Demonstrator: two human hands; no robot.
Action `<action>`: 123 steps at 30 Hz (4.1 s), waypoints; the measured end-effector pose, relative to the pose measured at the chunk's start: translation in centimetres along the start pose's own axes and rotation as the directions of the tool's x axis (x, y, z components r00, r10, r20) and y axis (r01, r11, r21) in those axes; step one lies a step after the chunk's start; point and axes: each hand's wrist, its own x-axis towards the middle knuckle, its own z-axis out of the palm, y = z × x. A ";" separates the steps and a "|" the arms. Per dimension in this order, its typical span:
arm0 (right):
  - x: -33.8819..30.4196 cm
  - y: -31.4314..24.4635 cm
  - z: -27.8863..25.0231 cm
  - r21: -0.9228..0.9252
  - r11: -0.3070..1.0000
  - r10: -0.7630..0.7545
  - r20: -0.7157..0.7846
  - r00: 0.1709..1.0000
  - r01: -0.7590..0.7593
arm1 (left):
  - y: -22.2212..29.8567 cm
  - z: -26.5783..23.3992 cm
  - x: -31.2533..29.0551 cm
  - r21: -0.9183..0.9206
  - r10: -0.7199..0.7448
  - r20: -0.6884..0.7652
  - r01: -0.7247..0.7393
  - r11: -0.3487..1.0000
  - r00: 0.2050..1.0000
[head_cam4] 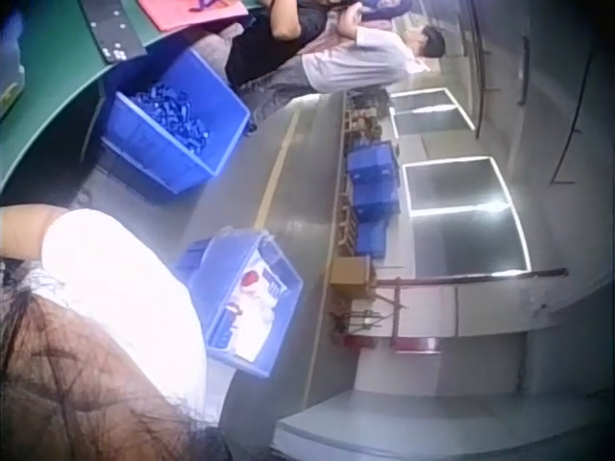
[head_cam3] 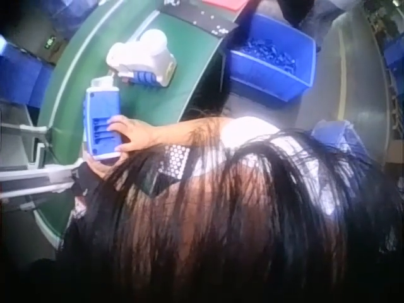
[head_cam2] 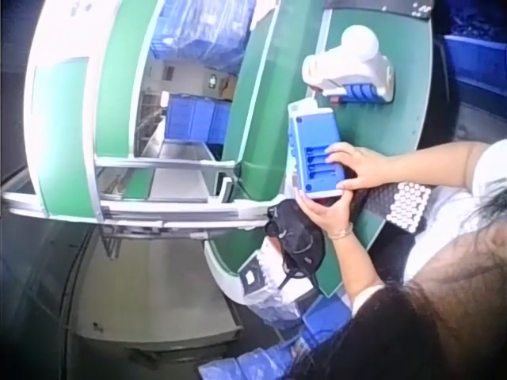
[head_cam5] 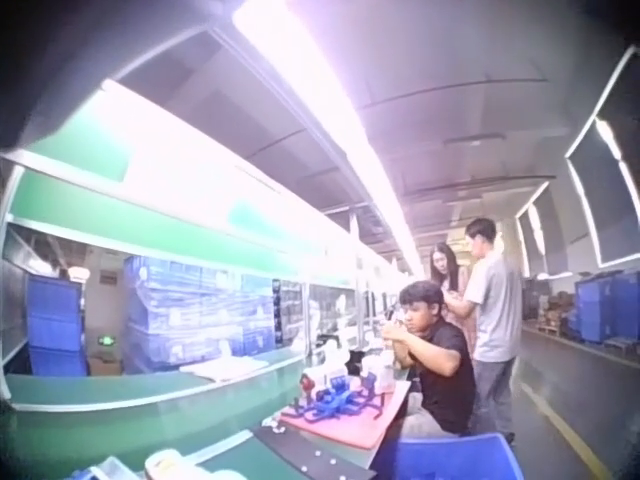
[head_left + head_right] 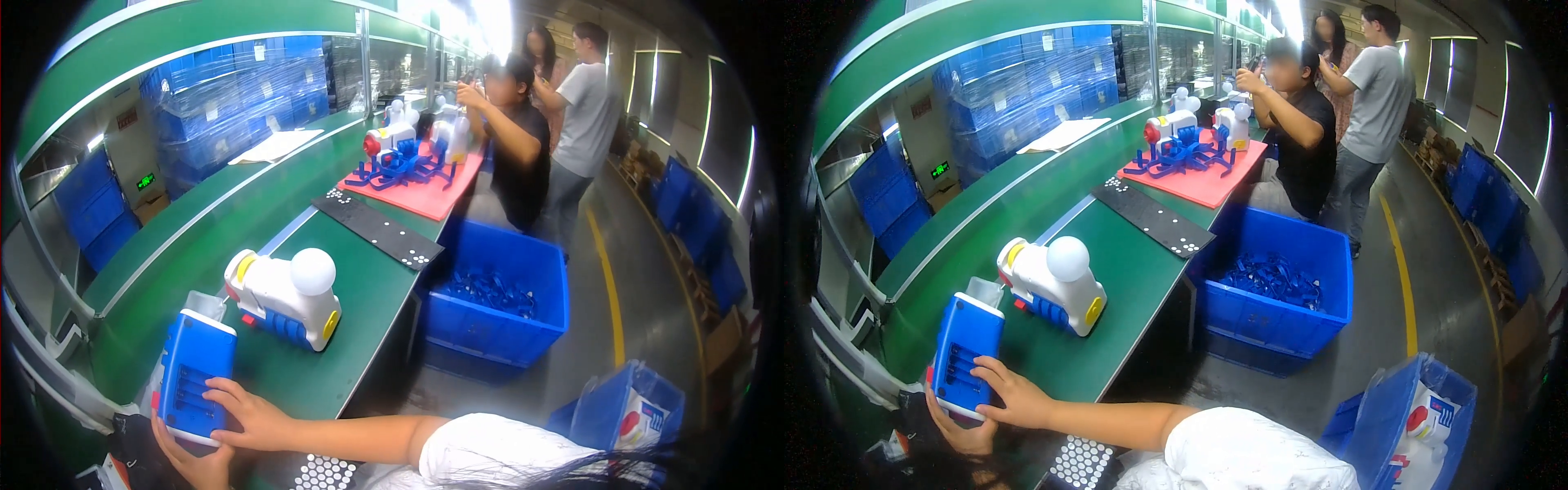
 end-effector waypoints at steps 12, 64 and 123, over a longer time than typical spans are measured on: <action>-0.1 0.2 0.2 0.117 0.990 0.075 0.048 0.996 -0.080 | -0.1 0.1 -0.4 0.029 0.005 -0.024 -0.005 1.000 1.000; -7.1 -1.8 -8.9 -0.291 0.956 0.133 0.531 0.837 0.033 | -1.1 -0.6 -1.3 0.145 -0.030 0.141 0.009 0.989 0.990; 5.4 5.5 -6.1 0.388 0.888 0.294 -0.065 0.954 -0.248 | -1.1 -1.0 -0.8 0.209 -0.111 0.157 0.076 0.975 0.981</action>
